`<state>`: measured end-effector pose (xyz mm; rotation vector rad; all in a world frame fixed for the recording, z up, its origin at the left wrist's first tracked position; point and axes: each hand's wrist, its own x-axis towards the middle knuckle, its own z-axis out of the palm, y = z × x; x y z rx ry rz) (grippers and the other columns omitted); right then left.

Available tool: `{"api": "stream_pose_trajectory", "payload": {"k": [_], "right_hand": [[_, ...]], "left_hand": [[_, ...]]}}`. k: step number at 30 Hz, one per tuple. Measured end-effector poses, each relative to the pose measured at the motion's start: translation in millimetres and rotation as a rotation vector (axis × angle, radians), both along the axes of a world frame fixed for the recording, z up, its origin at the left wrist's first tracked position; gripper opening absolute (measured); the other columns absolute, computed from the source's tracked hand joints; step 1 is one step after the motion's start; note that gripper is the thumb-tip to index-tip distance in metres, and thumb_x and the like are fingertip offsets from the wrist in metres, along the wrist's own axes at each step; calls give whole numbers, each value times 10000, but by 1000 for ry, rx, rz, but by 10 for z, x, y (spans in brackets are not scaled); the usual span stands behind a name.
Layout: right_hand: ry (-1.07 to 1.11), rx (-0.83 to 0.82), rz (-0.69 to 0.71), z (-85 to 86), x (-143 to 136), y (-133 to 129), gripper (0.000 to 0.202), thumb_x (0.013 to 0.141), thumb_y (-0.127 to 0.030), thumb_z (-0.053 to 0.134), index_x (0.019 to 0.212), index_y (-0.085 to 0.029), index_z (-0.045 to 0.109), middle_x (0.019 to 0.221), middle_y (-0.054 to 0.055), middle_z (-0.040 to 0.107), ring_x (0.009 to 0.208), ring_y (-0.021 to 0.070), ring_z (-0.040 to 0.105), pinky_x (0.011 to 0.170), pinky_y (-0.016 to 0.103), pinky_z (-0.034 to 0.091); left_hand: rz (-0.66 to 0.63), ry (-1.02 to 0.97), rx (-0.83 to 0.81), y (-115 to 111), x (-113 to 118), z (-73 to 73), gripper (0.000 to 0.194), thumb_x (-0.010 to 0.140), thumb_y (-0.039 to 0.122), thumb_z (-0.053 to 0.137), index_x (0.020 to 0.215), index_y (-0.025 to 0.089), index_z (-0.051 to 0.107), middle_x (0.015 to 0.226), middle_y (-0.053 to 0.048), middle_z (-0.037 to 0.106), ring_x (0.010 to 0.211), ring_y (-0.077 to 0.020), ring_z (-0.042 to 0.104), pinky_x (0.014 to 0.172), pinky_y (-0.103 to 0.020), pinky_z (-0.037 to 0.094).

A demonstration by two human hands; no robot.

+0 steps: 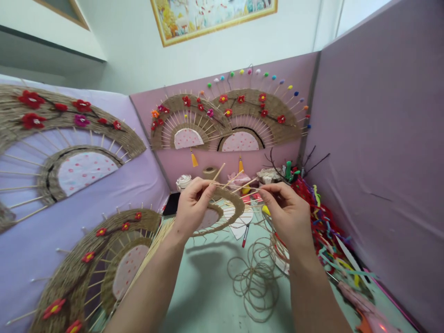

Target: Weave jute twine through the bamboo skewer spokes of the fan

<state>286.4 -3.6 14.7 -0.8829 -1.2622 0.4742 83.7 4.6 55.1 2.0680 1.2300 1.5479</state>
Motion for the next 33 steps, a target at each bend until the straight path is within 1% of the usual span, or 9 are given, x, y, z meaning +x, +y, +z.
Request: {"api": "stream_pose_trajectory", "payload": {"k": [3,6,11,14,18,21,23,27,33], "right_hand": [[11,42,-48,8,48,2,110,833,-296,628,838,-191,661,811,15,626,734,140,568,661,253,444],[15,59,-68,21,80,9,102,841,-284,616,845,-193,662,814,15,629,744,141,573,672,254,447],[6,58,-55,25,106,37,117,853,-285,595,853,-190,664,841,25,642,774,149,585,686,260,451],[16,11,-29,12,107,54,115,835,-288,609,854,-186,659,815,20,646,713,139,578,643,255,447],[41,0,-64,-5,80,49,122,821,-296,624,882,-190,618,759,0,622,643,127,553,605,249,435],[-88,52,-110,-6,19,27,90,846,-278,593,822,-193,607,753,7,609,665,134,544,627,255,428],[-207,85,-82,-5,-44,14,95,856,-251,576,788,-191,605,754,12,606,687,140,541,644,258,419],[-334,99,33,-29,-194,26,129,860,-206,551,739,-186,591,754,15,603,709,141,532,664,260,399],[-210,-41,227,-134,-332,165,143,860,-273,552,785,-179,630,744,8,632,676,138,548,624,244,410]], "left_hand": [[-7,23,16,-57,46,-10,234,880,371,546,828,188,683,757,-8,544,685,-120,477,625,-240,369],[-31,33,27,-121,83,-22,210,882,348,551,844,195,688,787,-18,557,747,-135,501,660,-247,373],[-38,57,55,-203,103,-44,184,886,314,552,859,207,699,799,-22,579,790,-143,523,716,-260,384],[-30,49,52,-220,102,-66,183,881,314,557,870,207,705,815,-28,597,806,-150,538,725,-266,395],[41,-40,47,-206,107,-87,207,858,333,586,982,218,706,892,-38,633,828,-154,559,720,-261,418],[106,-131,74,-181,93,-70,242,842,351,604,1026,231,706,939,-38,652,849,-153,569,737,-251,432],[150,-191,84,-167,67,-46,246,839,367,604,1019,239,712,929,-33,654,829,-145,568,721,-239,438],[211,-297,95,-164,-6,-2,248,826,396,612,988,243,720,772,2,598,648,-95,499,573,-190,410],[227,-542,114,-189,-112,32,265,786,404,656,972,227,722,638,31,520,534,-67,438,467,-162,354]]}}
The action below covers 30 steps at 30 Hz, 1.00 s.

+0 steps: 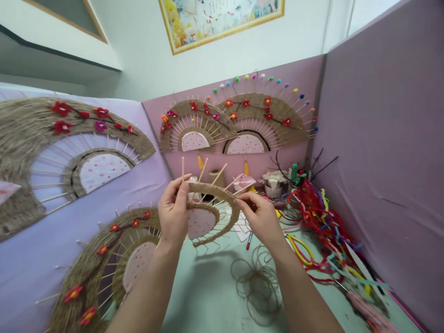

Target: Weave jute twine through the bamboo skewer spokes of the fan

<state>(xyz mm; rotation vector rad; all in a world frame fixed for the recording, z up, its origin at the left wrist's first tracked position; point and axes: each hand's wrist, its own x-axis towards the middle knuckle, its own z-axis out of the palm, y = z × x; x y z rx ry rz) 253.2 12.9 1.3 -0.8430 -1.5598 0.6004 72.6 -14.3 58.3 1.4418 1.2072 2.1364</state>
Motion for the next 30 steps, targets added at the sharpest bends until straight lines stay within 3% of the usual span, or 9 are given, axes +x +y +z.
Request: {"api": "stream_pose_trajectory", "payload": {"k": [9,12,15,18,22,30], "right_hand": [[88,-74,10,-71,-117,48,218,843,-365,568,786,-169,646,721,19,642,662,150,564,622,253,437],[68,-83,-2,-101,-182,39,228,838,-377,578,779,-167,646,712,23,639,652,151,562,607,252,437],[55,-81,0,-117,-232,20,233,843,-384,575,786,-168,643,712,26,636,648,154,561,604,256,443],[51,-81,14,-116,-269,-15,220,843,-373,582,772,-171,635,696,20,621,633,151,549,589,254,439],[68,-77,26,-113,-314,-85,197,845,-359,593,786,-176,638,711,18,620,638,146,539,584,250,432],[79,-72,40,-141,-419,-168,193,846,-358,593,778,-182,634,687,7,591,629,136,516,573,244,412]], "left_hand": [[-70,-358,168,-17,-294,-25,202,729,338,709,861,184,711,554,59,485,492,-45,407,485,-156,352],[-113,-344,34,-137,-409,-13,272,644,277,777,892,194,700,566,66,522,491,-48,446,492,-161,373],[-245,-258,-182,-235,-551,21,386,569,259,820,932,181,711,588,35,598,506,-82,512,511,-199,419],[-324,-210,-259,-260,-688,18,335,553,258,831,863,164,745,553,9,614,506,-101,529,518,-221,437],[-289,-261,-176,-232,-783,-48,205,540,267,834,699,166,754,518,-1,614,482,-94,516,491,-221,430],[-71,-411,49,-152,-742,-201,189,539,262,819,700,191,748,575,15,648,476,-72,508,466,-212,440]]}}
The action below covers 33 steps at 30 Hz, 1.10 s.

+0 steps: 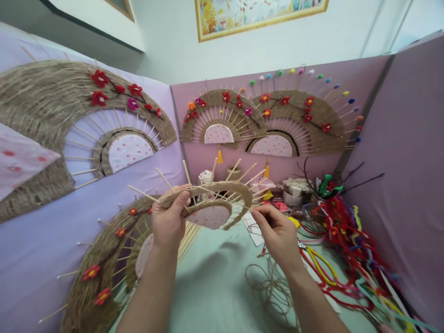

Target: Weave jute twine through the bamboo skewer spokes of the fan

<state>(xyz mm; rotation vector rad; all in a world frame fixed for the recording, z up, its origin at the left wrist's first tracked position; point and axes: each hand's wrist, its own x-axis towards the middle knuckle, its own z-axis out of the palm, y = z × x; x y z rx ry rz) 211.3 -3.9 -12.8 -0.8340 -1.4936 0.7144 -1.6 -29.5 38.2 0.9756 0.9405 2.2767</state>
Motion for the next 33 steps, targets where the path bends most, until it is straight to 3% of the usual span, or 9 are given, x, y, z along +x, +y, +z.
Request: {"api": "stream_pose_trajectory", "payload": {"k": [5,9,13,16,21,24,27,29,33], "right_hand": [[11,-65,-2,-21,33,58,226,824,-390,607,781,-171,639,671,11,591,601,135,501,545,245,402],[93,-146,5,-17,97,75,232,794,-401,645,749,-175,616,597,-21,507,543,110,430,493,231,351],[357,-345,220,63,133,46,254,783,-407,647,722,-194,523,532,-60,410,438,65,298,395,193,232],[470,-457,368,185,150,-18,262,775,-401,605,697,-211,442,593,-44,463,399,50,223,342,181,172],[429,-391,399,303,194,-116,207,786,-398,494,703,-215,444,872,67,584,511,99,393,329,188,252],[302,-323,385,256,268,-86,223,799,-393,518,691,-208,456,752,41,573,530,112,443,407,220,357],[-17,-250,291,154,421,40,226,759,-390,642,711,-189,551,589,-17,506,513,103,434,468,226,368],[-214,-180,130,74,576,164,247,732,-420,670,742,-180,609,594,-11,534,532,116,460,482,235,362],[-367,-124,-466,-54,973,390,287,742,-463,615,753,-177,642,629,31,607,562,163,512,524,277,366]], "left_hand": [[-23,-7,-18,19,25,-176,184,576,265,814,734,190,755,605,11,669,495,-61,508,495,-197,438],[-47,-17,-58,-41,42,-220,167,581,253,813,732,207,758,665,6,698,541,-78,548,533,-205,468],[-108,6,-67,-134,110,-180,167,558,274,830,692,208,755,624,18,653,553,-85,559,532,-206,473],[-123,36,-92,-196,156,-169,187,569,293,828,716,202,758,641,5,659,585,-106,590,556,-224,496],[-120,33,-104,-248,191,-201,234,585,300,823,791,208,764,633,3,668,535,-95,574,571,-243,516],[-107,14,-72,-241,195,-209,189,599,274,817,765,207,758,587,19,634,529,-81,556,556,-221,501],[-90,-6,-55,-218,160,-191,176,625,262,801,782,200,752,552,27,608,503,-71,527,502,-204,464],[-61,-23,-28,-199,107,-166,168,632,255,794,781,197,744,492,49,552,455,-53,477,455,-187,418],[47,-78,51,-168,-28,-102,143,630,223,792,748,195,717,472,77,473,425,-30,384,451,-191,399]]}}
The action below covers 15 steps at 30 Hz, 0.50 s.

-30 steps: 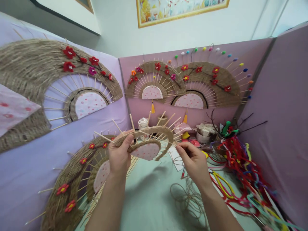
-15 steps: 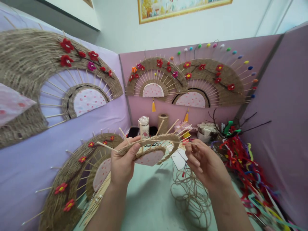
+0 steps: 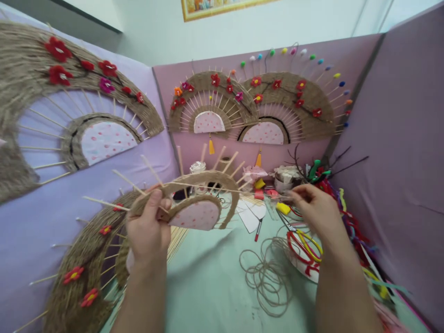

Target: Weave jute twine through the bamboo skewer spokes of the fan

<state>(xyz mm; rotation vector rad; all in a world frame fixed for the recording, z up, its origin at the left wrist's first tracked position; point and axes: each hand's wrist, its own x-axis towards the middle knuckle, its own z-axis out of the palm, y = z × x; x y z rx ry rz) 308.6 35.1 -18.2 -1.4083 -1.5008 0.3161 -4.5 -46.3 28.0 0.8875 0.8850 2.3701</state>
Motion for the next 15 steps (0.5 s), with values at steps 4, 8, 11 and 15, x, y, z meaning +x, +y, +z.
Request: {"api": "stream_pose_trajectory", "payload": {"k": [4,8,11,15], "right_hand": [[49,62,-403,-52,334,93,351,800,-497,518,794,-168,637,703,93,649,614,210,546,567,320,373],[-100,-8,-323,-191,448,171,332,783,-480,566,865,-165,635,798,127,668,676,227,583,589,323,387],[-386,-153,-33,-334,370,219,316,606,-372,755,838,-179,660,786,92,678,713,244,613,603,316,417],[-487,-214,357,-286,45,106,500,551,-239,805,1027,-206,658,1071,109,678,1012,297,607,794,385,477]], "left_hand": [[149,-25,74,-11,-55,54,73,690,201,753,721,235,696,480,79,430,443,-46,364,467,-214,415],[243,-11,72,-39,-24,77,60,729,198,729,743,249,700,528,71,493,485,-59,428,512,-234,455],[248,-8,75,-15,-4,54,64,702,185,741,737,225,705,503,69,493,470,-55,432,493,-223,445],[233,29,42,45,42,-29,90,675,202,749,758,222,720,513,67,522,471,-59,447,479,-220,444]]}}
